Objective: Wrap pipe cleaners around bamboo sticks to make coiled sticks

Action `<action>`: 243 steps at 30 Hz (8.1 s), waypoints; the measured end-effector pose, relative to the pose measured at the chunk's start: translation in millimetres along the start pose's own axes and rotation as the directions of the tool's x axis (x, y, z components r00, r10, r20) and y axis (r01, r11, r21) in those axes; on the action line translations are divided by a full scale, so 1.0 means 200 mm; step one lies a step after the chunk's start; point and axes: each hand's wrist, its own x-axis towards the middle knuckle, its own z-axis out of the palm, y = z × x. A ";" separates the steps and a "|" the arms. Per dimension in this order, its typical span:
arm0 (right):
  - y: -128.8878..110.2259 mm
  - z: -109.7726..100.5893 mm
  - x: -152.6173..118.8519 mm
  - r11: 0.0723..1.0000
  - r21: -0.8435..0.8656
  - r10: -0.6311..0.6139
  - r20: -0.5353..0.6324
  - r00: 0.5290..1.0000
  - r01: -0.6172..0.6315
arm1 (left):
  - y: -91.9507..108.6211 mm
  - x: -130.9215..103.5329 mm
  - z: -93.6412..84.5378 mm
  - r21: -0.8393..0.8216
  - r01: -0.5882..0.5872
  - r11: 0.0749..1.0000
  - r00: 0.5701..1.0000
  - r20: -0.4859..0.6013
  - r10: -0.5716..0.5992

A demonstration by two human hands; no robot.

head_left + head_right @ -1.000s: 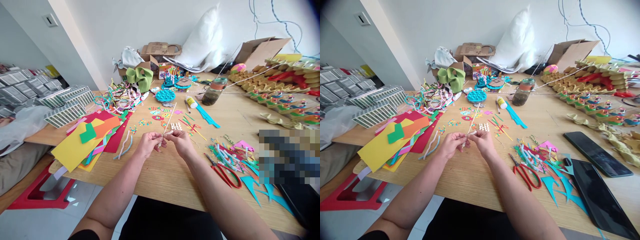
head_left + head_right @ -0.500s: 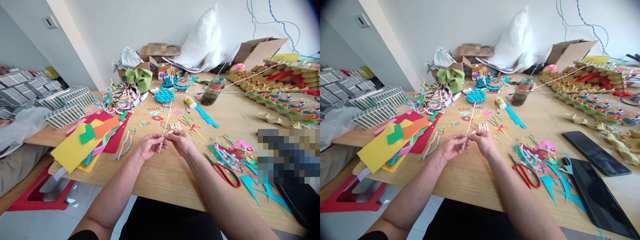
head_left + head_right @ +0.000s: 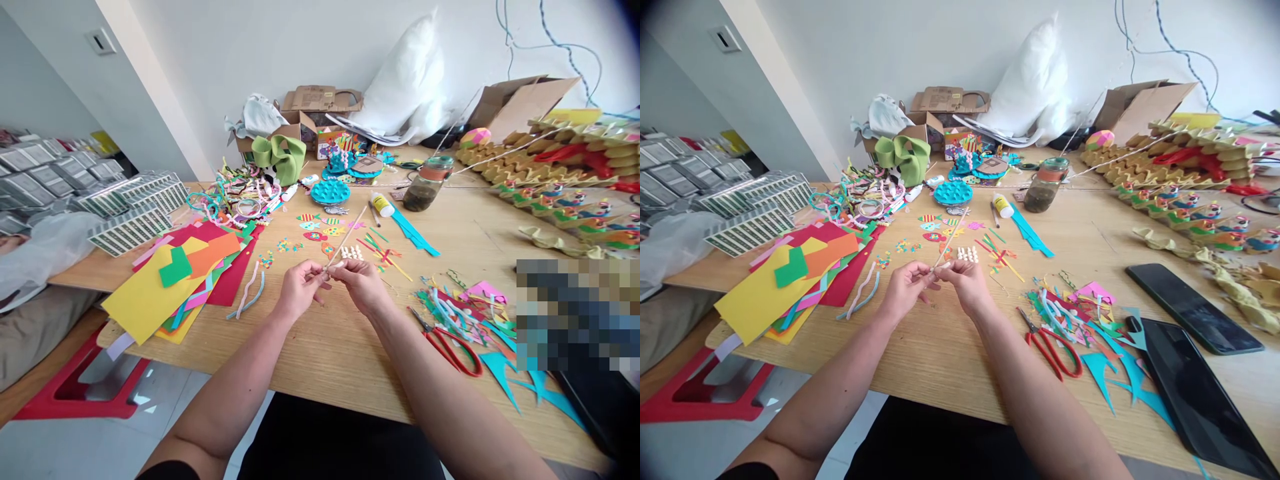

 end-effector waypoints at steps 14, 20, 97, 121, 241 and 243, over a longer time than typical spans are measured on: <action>-0.05 0.03 -0.03 0.993 0.106 0.050 0.056 0.997 -0.056 | 0.02 0.01 -0.05 -0.301 0.252 0.920 0.939 0.307 -0.157; -0.05 0.02 -0.02 0.995 0.075 0.067 0.026 0.997 -0.069 | 0.01 0.02 -0.07 -0.349 0.367 0.862 0.878 0.436 -0.198; -0.08 0.00 -0.01 0.958 -0.284 -0.022 0.046 0.999 0.034 | 0.00 0.03 -0.07 -0.315 0.336 0.888 0.926 0.281 -0.251; -0.08 -0.01 -0.01 0.916 -0.397 -0.033 0.066 0.997 0.057 | 0.01 0.00 -0.02 -0.180 0.151 0.972 0.988 0.068 -0.140; 0.03 0.02 0.00 0.753 -0.648 -0.221 -0.083 0.972 0.116 | -0.02 0.01 0.03 -0.329 0.221 0.918 0.962 -0.082 -0.261; 0.04 0.01 0.01 0.801 -0.591 -0.179 -0.076 0.981 0.100 | -0.02 0.01 0.03 -0.349 0.237 0.906 0.960 -0.056 -0.273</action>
